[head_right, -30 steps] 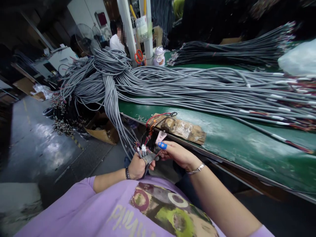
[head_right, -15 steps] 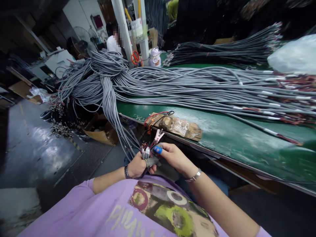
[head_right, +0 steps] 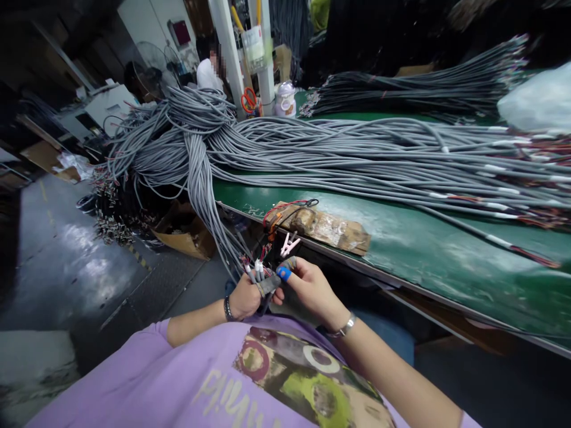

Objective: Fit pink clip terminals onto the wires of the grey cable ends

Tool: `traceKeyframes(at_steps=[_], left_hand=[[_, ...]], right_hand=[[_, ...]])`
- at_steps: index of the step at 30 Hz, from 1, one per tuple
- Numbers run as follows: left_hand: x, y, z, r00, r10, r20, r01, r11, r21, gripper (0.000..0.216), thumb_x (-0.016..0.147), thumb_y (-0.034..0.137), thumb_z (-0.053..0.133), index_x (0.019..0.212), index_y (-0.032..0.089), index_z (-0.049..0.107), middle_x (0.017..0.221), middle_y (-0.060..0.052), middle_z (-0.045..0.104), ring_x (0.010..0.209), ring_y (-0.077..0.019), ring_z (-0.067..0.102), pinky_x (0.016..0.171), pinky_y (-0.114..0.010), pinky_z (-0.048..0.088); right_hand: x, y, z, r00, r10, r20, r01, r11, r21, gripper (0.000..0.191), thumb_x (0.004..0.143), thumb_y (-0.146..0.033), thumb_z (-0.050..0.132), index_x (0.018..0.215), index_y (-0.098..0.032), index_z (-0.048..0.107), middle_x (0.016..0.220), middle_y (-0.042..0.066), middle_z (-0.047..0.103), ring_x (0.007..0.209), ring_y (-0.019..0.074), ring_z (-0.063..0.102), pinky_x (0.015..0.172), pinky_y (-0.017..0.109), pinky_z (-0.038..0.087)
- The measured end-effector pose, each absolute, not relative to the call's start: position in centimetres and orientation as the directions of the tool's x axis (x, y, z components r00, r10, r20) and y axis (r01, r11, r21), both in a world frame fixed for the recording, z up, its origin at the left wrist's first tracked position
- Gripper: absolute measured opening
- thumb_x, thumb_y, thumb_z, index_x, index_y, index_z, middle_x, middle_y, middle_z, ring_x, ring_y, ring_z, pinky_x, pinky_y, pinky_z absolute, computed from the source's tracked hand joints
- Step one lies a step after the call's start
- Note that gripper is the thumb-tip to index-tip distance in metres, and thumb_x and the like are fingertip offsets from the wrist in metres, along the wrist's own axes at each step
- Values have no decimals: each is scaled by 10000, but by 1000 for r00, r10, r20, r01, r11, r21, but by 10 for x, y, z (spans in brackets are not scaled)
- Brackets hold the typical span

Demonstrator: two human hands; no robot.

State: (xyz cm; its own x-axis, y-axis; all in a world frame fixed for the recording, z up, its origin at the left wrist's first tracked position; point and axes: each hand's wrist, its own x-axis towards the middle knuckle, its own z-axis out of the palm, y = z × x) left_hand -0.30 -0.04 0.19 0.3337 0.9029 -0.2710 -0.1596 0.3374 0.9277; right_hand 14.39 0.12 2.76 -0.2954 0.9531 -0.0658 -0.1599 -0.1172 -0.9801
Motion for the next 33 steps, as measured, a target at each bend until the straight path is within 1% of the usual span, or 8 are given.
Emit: traceKeyframes(at_steps=[3, 5, 8, 12, 19, 24, 28, 33], left_hand=[[-4, -1, 3, 319, 908, -272, -164, 335, 928, 486, 611, 567, 757, 617, 101, 618, 527, -43, 615, 449, -117, 570, 465, -226, 445], [-3, -1, 1, 285, 916, -283, -208, 347, 915, 476, 596, 553, 771, 626, 101, 622, 518, -38, 612, 423, -110, 549, 448, -227, 440], [-3, 1, -2, 213, 935, -285, -263, 336, 904, 458, 594, 534, 774, 647, 98, 644, 515, -35, 610, 412, -105, 538, 442, -229, 441], [-3, 3, -6, 137, 951, -277, -236, 303, 923, 429, 613, 510, 765, 639, 96, 652, 516, -41, 611, 417, -105, 541, 437, -225, 431], [-3, 2, -6, 200, 952, -230, -145, 261, 954, 381, 615, 455, 784, 646, 119, 607, 526, -23, 608, 450, -112, 560, 475, -235, 472], [-3, 0, -10, 196, 950, -242, -139, 271, 953, 405, 611, 479, 784, 708, 117, 631, 546, -15, 610, 455, -109, 558, 471, -235, 473], [-4, 0, -11, 161, 957, -240, -166, 266, 949, 410, 658, 506, 745, 658, 114, 627, 540, -28, 614, 443, -108, 557, 462, -231, 459], [-2, 2, -11, 97, 958, -271, -236, 287, 929, 418, 651, 512, 743, 613, 116, 612, 523, -34, 611, 414, -100, 540, 425, -213, 404]], right_hand=[[141, 6, 30, -403, 913, -63, -194, -152, -969, 379, 782, -578, 612, 722, -218, 511, 476, -22, 562, 449, 159, 549, 511, 305, 441], [143, 10, 26, -399, 915, -65, -152, -136, -979, 379, 782, -573, 611, 715, -209, 526, 497, -18, 573, 478, 151, 548, 541, 299, 438], [148, 14, 13, -272, 958, -94, -93, -124, -988, 391, 754, -569, 635, 691, -188, 570, 592, -6, 587, 538, 127, 515, 560, 275, 422], [153, 12, 4, -147, 980, -134, -34, -141, -989, 417, 731, -596, 635, 711, -183, 580, 642, -2, 563, 566, 122, 483, 553, 265, 415], [145, 13, 23, -276, 954, -115, 113, -87, -990, 365, 720, -553, 657, 748, -207, 542, 606, 7, 606, 577, 152, 521, 550, 278, 424], [146, 13, 30, -309, 938, -158, 131, -123, -984, 345, 726, -542, 629, 695, -205, 560, 580, 9, 601, 524, 143, 517, 511, 270, 409], [147, 9, 21, -201, 969, -141, 117, -119, -986, 314, 721, -502, 626, 674, -196, 573, 582, -3, 561, 524, 128, 476, 508, 262, 392], [145, 8, 6, -110, 983, -148, -3, -149, -989, 292, 704, -471, 661, 709, -186, 599, 624, -10, 550, 556, 120, 461, 546, 262, 396]])
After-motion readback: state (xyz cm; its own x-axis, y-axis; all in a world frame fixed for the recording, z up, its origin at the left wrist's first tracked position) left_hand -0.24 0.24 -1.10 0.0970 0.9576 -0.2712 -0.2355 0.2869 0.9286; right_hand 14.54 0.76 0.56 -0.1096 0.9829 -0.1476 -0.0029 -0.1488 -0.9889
